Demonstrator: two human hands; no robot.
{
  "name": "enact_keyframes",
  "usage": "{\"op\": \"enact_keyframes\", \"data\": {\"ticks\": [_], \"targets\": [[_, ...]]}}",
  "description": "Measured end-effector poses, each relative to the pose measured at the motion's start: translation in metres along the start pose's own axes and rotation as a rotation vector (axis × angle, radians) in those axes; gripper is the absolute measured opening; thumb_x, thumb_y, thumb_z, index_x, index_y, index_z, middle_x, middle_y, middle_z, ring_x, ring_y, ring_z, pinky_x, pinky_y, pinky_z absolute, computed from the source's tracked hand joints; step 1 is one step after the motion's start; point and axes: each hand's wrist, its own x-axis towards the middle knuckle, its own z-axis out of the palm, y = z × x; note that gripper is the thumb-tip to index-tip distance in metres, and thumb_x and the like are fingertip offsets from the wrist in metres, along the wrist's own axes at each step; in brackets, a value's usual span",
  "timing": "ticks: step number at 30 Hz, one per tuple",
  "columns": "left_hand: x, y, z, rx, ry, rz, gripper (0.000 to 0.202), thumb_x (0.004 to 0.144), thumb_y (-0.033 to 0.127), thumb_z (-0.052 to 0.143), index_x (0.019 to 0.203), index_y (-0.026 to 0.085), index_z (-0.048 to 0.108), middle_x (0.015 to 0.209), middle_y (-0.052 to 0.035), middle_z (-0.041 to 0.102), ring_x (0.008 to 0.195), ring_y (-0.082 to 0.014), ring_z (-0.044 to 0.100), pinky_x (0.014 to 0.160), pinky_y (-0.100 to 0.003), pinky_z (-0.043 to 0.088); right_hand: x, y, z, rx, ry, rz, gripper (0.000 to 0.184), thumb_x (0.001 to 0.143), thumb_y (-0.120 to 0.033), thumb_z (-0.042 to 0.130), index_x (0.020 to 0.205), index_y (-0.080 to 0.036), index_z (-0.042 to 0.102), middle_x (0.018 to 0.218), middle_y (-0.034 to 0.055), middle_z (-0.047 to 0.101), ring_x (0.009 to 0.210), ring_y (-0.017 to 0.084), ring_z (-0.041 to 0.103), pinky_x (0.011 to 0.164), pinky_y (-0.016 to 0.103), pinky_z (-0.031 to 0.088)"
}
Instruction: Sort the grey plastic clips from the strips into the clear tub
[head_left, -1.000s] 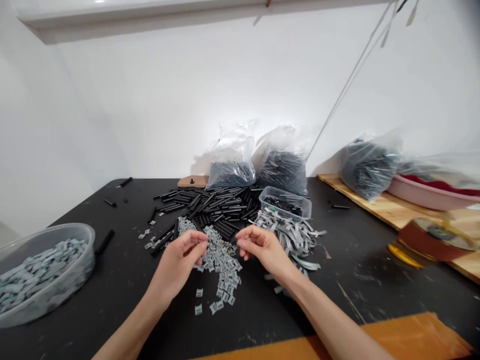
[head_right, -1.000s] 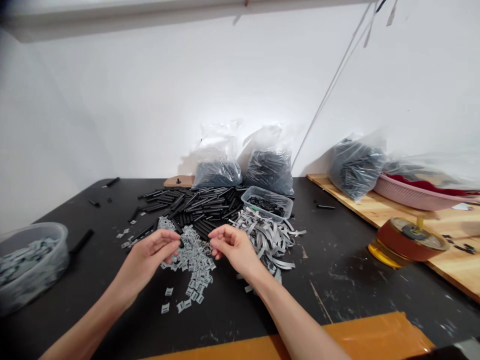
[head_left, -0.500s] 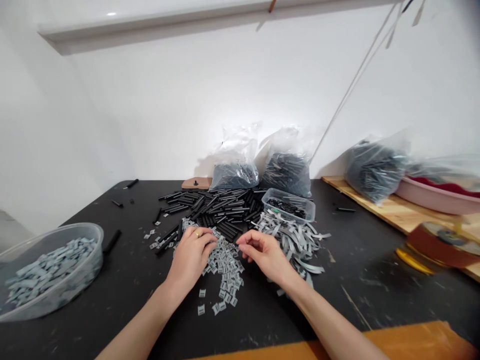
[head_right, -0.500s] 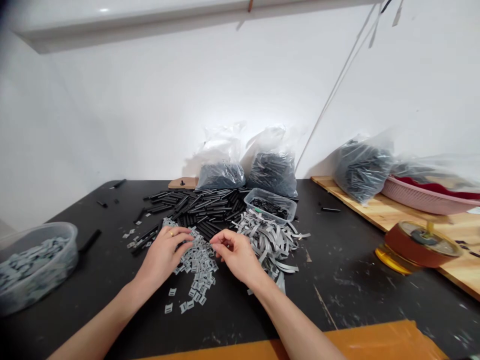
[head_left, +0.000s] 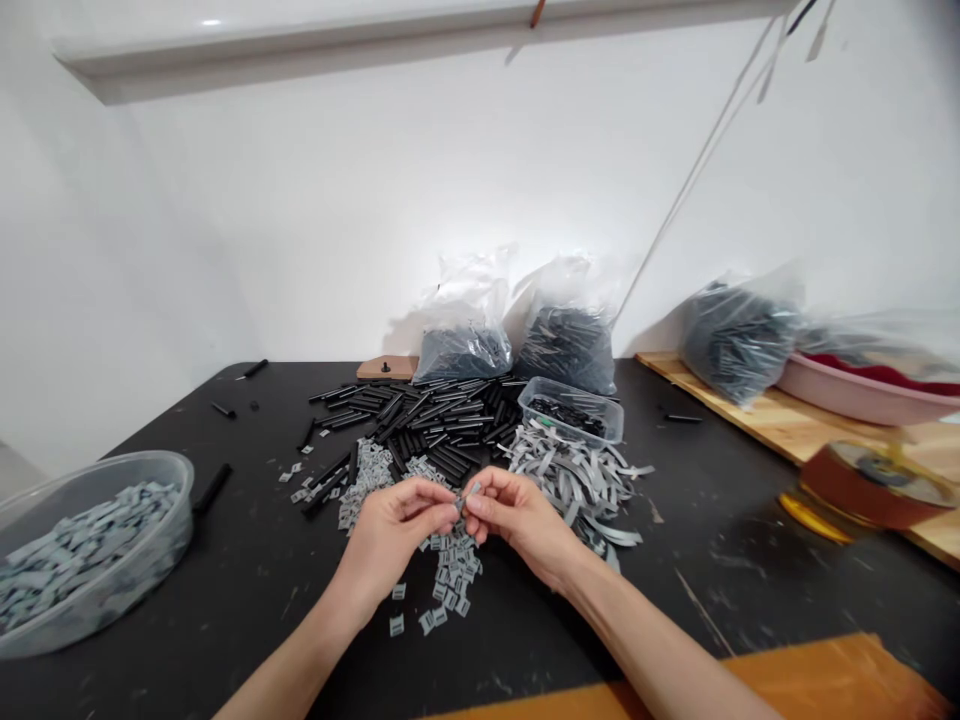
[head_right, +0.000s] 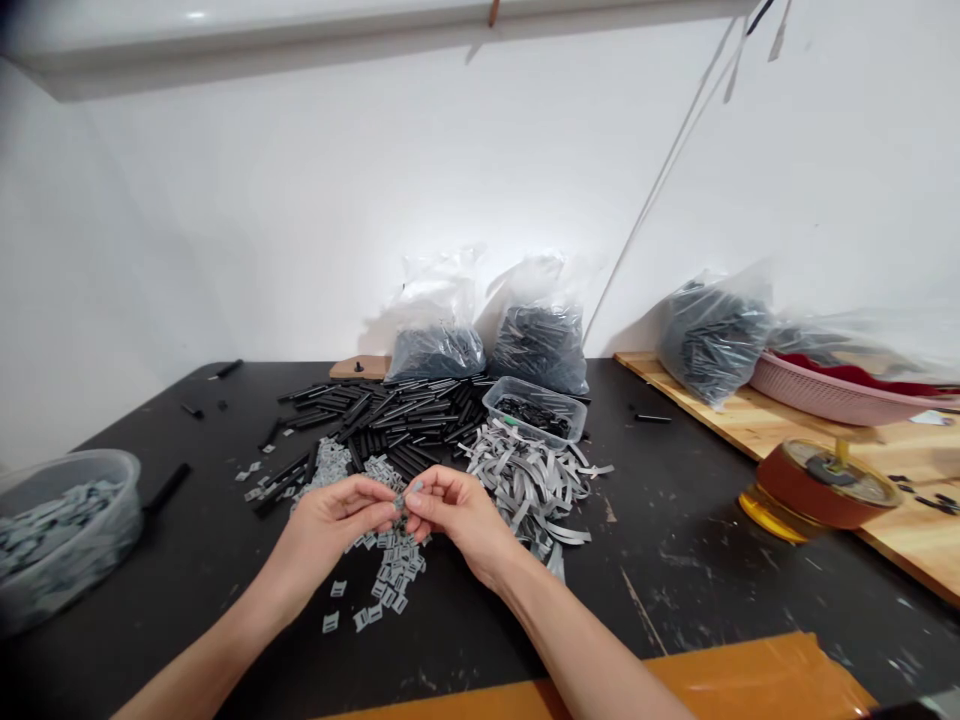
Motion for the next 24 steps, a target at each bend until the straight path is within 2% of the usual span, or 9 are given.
{"op": "enact_keyframes", "data": {"ticks": [4,7,10,17,24], "targets": [[-0.0009,-0.0064,-0.0049,-0.383,-0.035,-0.155,0.018,0.073,0.024,0.077,0.087,0.016,0.07,0.083,-0.0023,0.07,0.08,-0.0133,0.066,0.078,-0.023,0.052,-0.0011,-0.0031,-0.0023,-0.011,-0.081,-0.001,0.028,0.08,-0.037,0.071,0.09,-0.014,0.059,0.071,0.0016,0.063,0.065,0.011,0.059,0.063,0.023,0.047],[-0.0019,-0.0096,-0.0062,-0.532,-0.07,-0.235,0.017,0.073,0.022,0.078,0.086,0.016,0.069,0.09,-0.0022,0.069,0.083,-0.0117,0.065,0.084,-0.024,0.051,-0.0007,-0.004,-0.002,-0.1,-0.102,-0.031,0.029,0.08,-0.04,0.071,0.088,-0.014,0.059,0.069,0.0017,0.064,0.062,0.011,0.06,0.063,0.024,0.048],[-0.0031,-0.0093,-0.0058,-0.48,-0.071,-0.235,0.018,0.071,0.021,0.079,0.084,0.017,0.068,0.086,-0.0016,0.07,0.078,-0.0107,0.064,0.081,-0.024,0.051,-0.0002,-0.0046,-0.0021,-0.192,-0.109,-0.055,0.03,0.079,-0.041,0.07,0.086,-0.013,0.061,0.067,0.0017,0.064,0.061,0.011,0.06,0.063,0.024,0.049],[-0.0041,-0.0057,-0.0036,-0.118,0.041,-0.052,0.024,0.066,0.019,0.079,0.085,0.018,0.064,0.082,-0.0016,0.07,0.075,-0.0144,0.066,0.072,-0.024,0.051,-0.0005,-0.0044,-0.0015,-0.2,-0.07,0.0,0.031,0.076,-0.04,0.073,0.085,-0.012,0.065,0.07,0.0041,0.068,0.062,0.011,0.062,0.064,0.024,0.051],[-0.0045,-0.0041,-0.0028,-0.078,0.047,-0.02,0.022,0.068,0.023,0.077,0.086,0.017,0.064,0.082,-0.0041,0.072,0.077,-0.0174,0.067,0.072,-0.027,0.053,0.0008,0.0015,0.0002,-0.125,0.009,0.059,0.032,0.068,-0.035,0.08,0.082,-0.012,0.062,0.069,0.0035,0.069,0.066,0.014,0.066,0.066,0.026,0.054]]}}
